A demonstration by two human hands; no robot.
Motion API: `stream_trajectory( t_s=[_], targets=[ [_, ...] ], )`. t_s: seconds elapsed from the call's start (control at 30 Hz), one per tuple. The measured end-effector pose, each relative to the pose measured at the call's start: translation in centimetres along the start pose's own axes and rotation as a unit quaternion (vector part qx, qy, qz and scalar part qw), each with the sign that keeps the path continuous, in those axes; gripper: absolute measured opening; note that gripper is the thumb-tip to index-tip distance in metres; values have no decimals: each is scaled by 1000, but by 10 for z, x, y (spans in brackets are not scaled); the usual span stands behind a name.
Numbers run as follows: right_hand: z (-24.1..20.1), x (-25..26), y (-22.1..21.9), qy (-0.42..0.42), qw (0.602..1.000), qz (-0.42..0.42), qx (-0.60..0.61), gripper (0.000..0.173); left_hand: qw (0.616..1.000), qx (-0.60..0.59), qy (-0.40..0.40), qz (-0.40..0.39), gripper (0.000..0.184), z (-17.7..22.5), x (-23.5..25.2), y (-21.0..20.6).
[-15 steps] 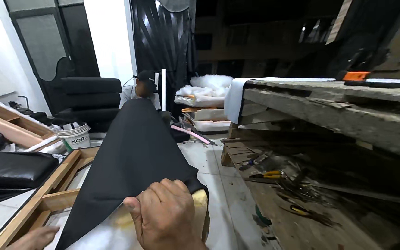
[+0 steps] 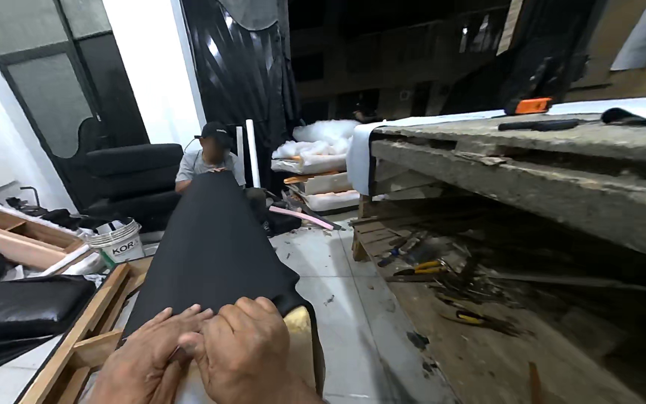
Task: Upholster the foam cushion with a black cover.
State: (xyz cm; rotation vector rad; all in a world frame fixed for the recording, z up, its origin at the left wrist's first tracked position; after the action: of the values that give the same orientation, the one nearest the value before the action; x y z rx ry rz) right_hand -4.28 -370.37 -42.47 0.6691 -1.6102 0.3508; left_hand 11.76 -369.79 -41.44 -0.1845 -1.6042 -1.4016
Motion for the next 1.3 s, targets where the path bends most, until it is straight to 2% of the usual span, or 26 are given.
stream_trajectory(
  t_s=[0.1, 0.2, 0.33, 0.4, 0.47, 0.53, 0.57, 0.63, 0.7, 0.8, 0.87, 0.93, 1.03, 1.13, 1.23, 1.3],
  targets=[
    [-3, -1, 1, -24, 1000, -11, 5, 38, 996, -17, 36, 86, 21, 2, -12, -13],
    [-5, -2, 2, -41, 999, -10, 24, 36, 990, -71, 69, 97, 20, 7, -7, -18],
    [3, -9, 20, -72, 990, 53, 109, 26, 985, -111, 64, 118, 22, 6, -4, -28],
    [17, -26, 41, -150, 984, 62, 75, 27, 986, -81, 61, 134, 28, 7, -4, -31],
    [45, -52, 57, -280, 958, 58, 30, 31, 984, -49, 60, 158, 33, 10, -3, -35],
    [72, -81, 64, -405, 913, 8, 49, 38, 981, -37, 61, 182, 32, 12, -4, -38],
    [81, -92, 64, -434, 897, -33, 79, 40, 979, -35, 61, 191, 31, 13, -4, -39],
    [90, -108, 62, -426, 889, -103, 135, 41, 977, -27, 69, 200, 31, 15, -3, -40],
    [96, -109, 63, -389, 897, -145, 151, 41, 976, -19, 80, 201, 30, 17, -3, -41],
    [105, -96, 66, -345, 910, -211, 88, 46, 975, -16, 87, 203, 29, 18, -5, -40],
    [109, -86, 65, -347, 904, -244, 47, 48, 975, -19, 87, 205, 30, 16, -6, -41],
    [112, -74, 60, -356, 910, -209, 34, 42, 975, -27, 81, 204, 30, 15, -6, -42],
    [111, -55, 46, -353, 930, -95, 46, 28, 976, -37, 78, 201, 31, 12, -7, -43],
    [113, -43, 45, -408, 900, -114, 106, 27, 975, -33, 73, 205, 31, 11, -7, -44],
    [107, -39, 49, -425, 883, -98, 171, 19, 973, -26, 67, 218, 31, 11, -7, -46],
    [98, -38, 48, -479, 845, -75, 224, 17, 972, -15, 66, 224, 31, 12, -7, -47]
  ],
)
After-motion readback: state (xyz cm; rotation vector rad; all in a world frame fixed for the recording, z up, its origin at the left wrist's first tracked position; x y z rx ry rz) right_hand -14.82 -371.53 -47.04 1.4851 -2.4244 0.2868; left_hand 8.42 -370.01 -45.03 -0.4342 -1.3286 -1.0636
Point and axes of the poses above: each hand's wrist, its own x-axis towards the middle knuckle, its own y-axis out of the back of the hand, z = x × y, the point moved 2 cm from there along x, towards the middle knuckle, and after that the axes turned 5 degrees about -y, right-handed, at the moved point
